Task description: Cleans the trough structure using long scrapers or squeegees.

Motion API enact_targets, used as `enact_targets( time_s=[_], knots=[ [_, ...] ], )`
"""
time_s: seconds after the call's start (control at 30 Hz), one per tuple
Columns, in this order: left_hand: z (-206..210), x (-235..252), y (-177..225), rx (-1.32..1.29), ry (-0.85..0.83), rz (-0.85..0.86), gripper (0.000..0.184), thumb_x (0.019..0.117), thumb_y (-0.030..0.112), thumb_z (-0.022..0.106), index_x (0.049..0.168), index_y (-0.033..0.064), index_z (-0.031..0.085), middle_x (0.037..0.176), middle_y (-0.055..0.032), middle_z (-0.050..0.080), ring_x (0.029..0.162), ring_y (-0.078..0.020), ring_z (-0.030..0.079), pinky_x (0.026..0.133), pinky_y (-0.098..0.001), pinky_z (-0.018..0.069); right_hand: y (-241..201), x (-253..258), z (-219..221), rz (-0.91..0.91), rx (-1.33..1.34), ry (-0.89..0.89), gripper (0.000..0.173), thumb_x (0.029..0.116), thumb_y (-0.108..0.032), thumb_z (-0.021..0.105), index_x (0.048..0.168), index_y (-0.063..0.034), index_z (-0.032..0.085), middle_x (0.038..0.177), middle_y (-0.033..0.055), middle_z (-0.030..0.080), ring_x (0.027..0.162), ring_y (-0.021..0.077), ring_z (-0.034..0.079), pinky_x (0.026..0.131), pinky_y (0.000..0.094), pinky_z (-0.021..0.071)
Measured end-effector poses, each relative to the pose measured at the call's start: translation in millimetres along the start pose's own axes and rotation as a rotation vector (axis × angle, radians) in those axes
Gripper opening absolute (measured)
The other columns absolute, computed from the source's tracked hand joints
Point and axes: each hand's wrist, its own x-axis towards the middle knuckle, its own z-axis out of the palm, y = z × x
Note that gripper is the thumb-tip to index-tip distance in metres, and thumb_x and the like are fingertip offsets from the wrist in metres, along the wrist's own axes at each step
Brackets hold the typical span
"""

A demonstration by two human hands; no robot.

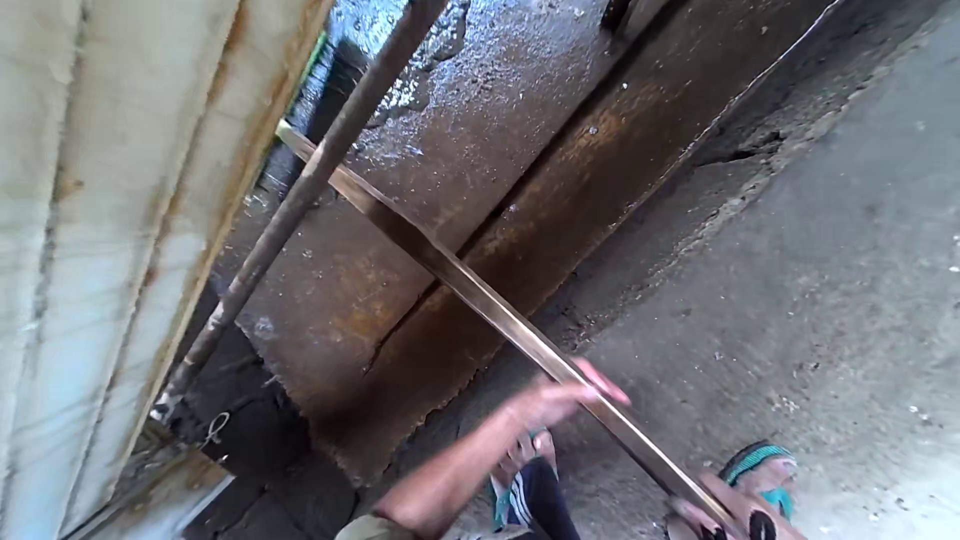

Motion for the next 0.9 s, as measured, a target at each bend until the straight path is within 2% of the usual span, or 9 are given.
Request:
enact_targets(
  time_s=[0.07, 0.17, 0.2, 0.27, 0.37, 0.5, 0.6, 0.77, 0.9],
  knots=[
    [-37.0, 0.1, 65.8, 0.038, 0.248, 0.156, 0.023, 0.0951, 0.039, 0.062, 0.092, 0.0197, 0.074, 0.099, -0.0056, 0.076, 0.097, -0.0220, 0.073, 0.091, -0.0404, 0.0595, -82.4, 73.5, -0.5, -0.054, -0.013, -0.005, 0.054, 0.1021, -0.054, 0.054, 0.122, -0.0046, 0.063, 0.078, 0.0161, 0.066, 0.070, 0.0329, 0.067, 0.066, 0.0541, 0.0552],
    [-102.2, 3.2, 178.0, 0.257, 0.689, 0.347, 0.046, 0.1106, 0.036, 0.025, 0.103, 0.0153, 0.066, 0.092, -0.0018, 0.072, 0.076, -0.0145, 0.070, 0.072, -0.0316, 0.0615, -212.9, 172.0, -0.6, -0.138, 0.066, -0.109, 0.051, 0.1067, -0.052, 0.047, 0.133, -0.0087, 0.057, 0.097, 0.0144, 0.067, 0.087, 0.0288, 0.069, 0.080, 0.0505, 0.0565],
    [-117.4, 3.4, 211.5, 0.367, 0.876, 0.383, 0.041, 0.1122, 0.034, 0.028, 0.105, 0.0147, 0.064, 0.085, 0.0018, 0.069, 0.069, -0.0105, 0.068, 0.066, -0.0284, 0.0603, -246.0, 194.9, 4.2, -0.156, 0.077, -0.132, 0.052, 0.1076, -0.050, 0.046, 0.136, -0.0078, 0.055, 0.107, 0.0164, 0.068, 0.098, 0.0300, 0.069, 0.087, 0.0511, 0.0552],
    [-141.8, 4.8, 268.4, 0.555, 1.237, 0.429, 0.012, 0.1060, 0.020, 0.050, 0.110, 0.0105, 0.058, 0.082, 0.0005, 0.063, 0.065, -0.0097, 0.063, 0.061, -0.0276, 0.0577, -290.8, 230.0, 21.0, -0.185, 0.085, -0.148, 0.053, 0.1082, -0.048, 0.045, 0.141, -0.0067, 0.052, 0.118, 0.0187, 0.067, 0.107, 0.0319, 0.069, 0.091, 0.0520, 0.0549],
    [-147.6, 3.2, 301.2, 0.729, 1.575, 0.299, 0.032, 0.0911, 0.021, 0.064, 0.119, 0.0086, 0.053, 0.086, -0.0042, 0.059, 0.069, -0.0137, 0.060, 0.064, -0.0342, 0.0539, -315.5, 238.2, 33.3, -0.189, 0.044, -0.183, 0.053, 0.1090, -0.047, 0.044, 0.143, -0.0071, 0.046, 0.119, 0.0185, 0.067, 0.104, 0.0313, 0.070, 0.087, 0.0499, 0.0569],
    [-134.6, -1.0, 276.4, 0.723, 1.660, 0.163, 0.047, 0.0976, 0.037, 0.062, 0.134, 0.0082, 0.052, 0.101, -0.0097, 0.061, 0.079, -0.0189, 0.061, 0.072, -0.0405, 0.0546, -293.5, 219.7, 31.6, -0.162, 0.043, -0.221, 0.048, 0.1089, -0.043, 0.046, 0.140, -0.0071, 0.047, 0.118, 0.0174, 0.066, 0.101, 0.0298, 0.070, 0.084, 0.0476, 0.0572],
    [-123.5, -17.3, 236.2, 0.701, 1.688, 0.122, 0.042, 0.0980, 0.033, 0.060, 0.131, 0.0083, 0.054, 0.097, -0.0090, 0.060, 0.076, -0.0182, 0.060, 0.069, -0.0399, 0.0545, -263.3, 197.8, 38.5, -0.136, 0.033, -0.281, 0.049, 0.1089, -0.040, 0.046, 0.144, -0.0058, 0.045, 0.127, 0.0187, 0.064, 0.114, 0.0313, 0.067, 0.094, 0.0498, 0.0549],
    [-69.7, -31.5, 193.5, 0.636, 1.762, -0.025, 0.049, 0.0972, 0.039, 0.059, 0.132, 0.0053, 0.055, 0.114, -0.0172, 0.062, 0.096, -0.0284, 0.062, 0.080, -0.0530, 0.0530, -233.0, 136.8, 33.7, -0.091, 0.022, -0.303, 0.049, 0.1087, -0.039, 0.047, 0.144, -0.0042, 0.045, 0.129, 0.0193, 0.064, 0.122, 0.0326, 0.064, 0.100, 0.0504, 0.0523],
    [-12.2, -34.4, 153.3, 0.498, 1.722, -0.067, 0.041, 0.0976, 0.036, 0.058, 0.128, 0.0088, 0.055, 0.106, -0.0129, 0.061, 0.087, -0.0240, 0.061, 0.072, -0.0468, 0.0539, -204.0, 75.1, 12.8, -0.029, -0.041, -0.287, 0.053, 0.1072, -0.042, 0.048, 0.144, -0.0039, 0.046, 0.131, 0.0213, 0.063, 0.123, 0.0356, 0.063, 0.100, 0.0557, 0.0504]
  ],
)
